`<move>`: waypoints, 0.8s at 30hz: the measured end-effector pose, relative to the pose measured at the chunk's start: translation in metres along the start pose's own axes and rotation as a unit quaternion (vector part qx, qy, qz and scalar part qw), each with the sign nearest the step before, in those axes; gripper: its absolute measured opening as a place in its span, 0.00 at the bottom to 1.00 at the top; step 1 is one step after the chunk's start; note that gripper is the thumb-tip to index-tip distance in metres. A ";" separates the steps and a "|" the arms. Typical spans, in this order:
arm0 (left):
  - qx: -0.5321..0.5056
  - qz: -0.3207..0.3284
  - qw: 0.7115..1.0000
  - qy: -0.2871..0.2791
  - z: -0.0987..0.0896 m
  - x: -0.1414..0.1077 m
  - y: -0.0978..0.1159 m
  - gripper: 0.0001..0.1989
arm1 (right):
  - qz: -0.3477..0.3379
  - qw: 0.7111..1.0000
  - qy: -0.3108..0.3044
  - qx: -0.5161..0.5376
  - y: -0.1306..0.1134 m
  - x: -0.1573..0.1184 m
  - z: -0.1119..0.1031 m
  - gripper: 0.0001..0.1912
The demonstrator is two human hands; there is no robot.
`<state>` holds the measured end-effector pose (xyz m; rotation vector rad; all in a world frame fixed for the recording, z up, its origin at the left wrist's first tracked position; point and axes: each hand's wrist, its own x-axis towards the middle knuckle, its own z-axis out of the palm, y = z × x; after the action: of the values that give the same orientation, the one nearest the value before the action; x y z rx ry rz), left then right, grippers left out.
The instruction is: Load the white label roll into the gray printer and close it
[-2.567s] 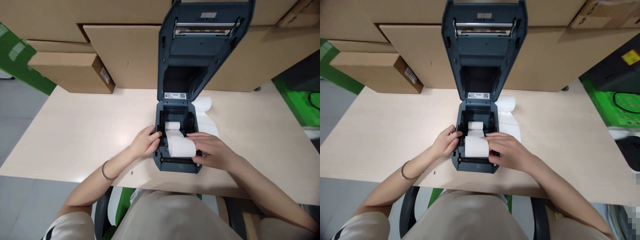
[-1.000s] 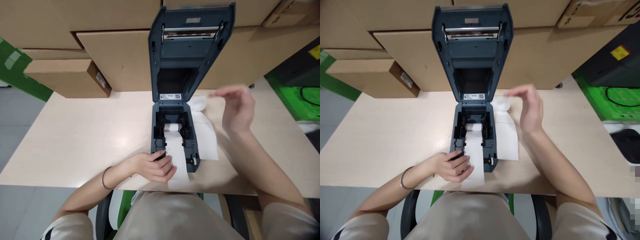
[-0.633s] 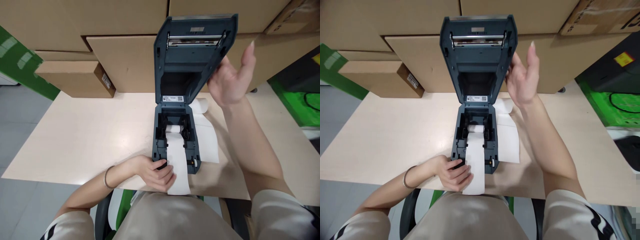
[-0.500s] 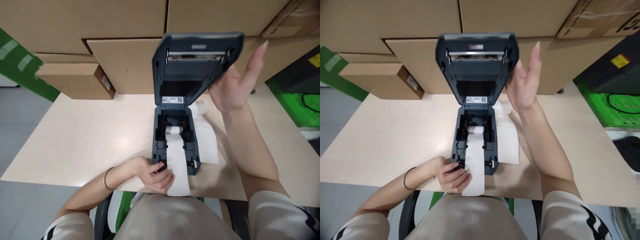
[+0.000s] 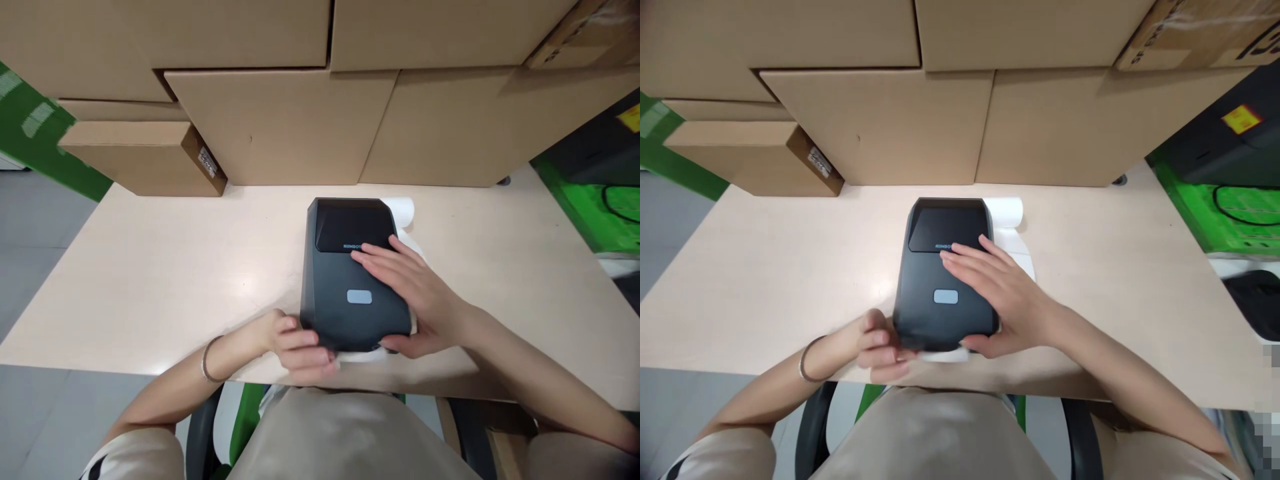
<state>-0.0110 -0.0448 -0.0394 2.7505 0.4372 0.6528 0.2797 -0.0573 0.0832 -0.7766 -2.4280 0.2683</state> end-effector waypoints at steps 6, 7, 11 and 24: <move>0.191 0.138 0.948 0.215 -0.043 0.015 0.009 0.22 | -0.006 0.999 0.021 -0.046 -0.002 -0.011 0.019 0.46; 0.208 0.140 0.940 0.231 -0.046 0.020 0.010 0.22 | -0.004 0.999 0.023 -0.045 -0.002 -0.011 0.020 0.45; 0.230 0.147 0.928 0.253 -0.047 0.031 0.013 0.21 | 0.000 0.999 0.030 -0.045 -0.002 -0.011 0.021 0.44; 0.222 0.195 0.926 0.233 -0.040 0.017 0.007 0.17 | -0.010 0.997 -0.010 -0.076 -0.015 -0.014 0.006 0.39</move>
<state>-0.0138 -0.0374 0.0040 3.1250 0.1310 1.4933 0.2786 -0.0780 0.0770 -0.8191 -2.4961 0.0845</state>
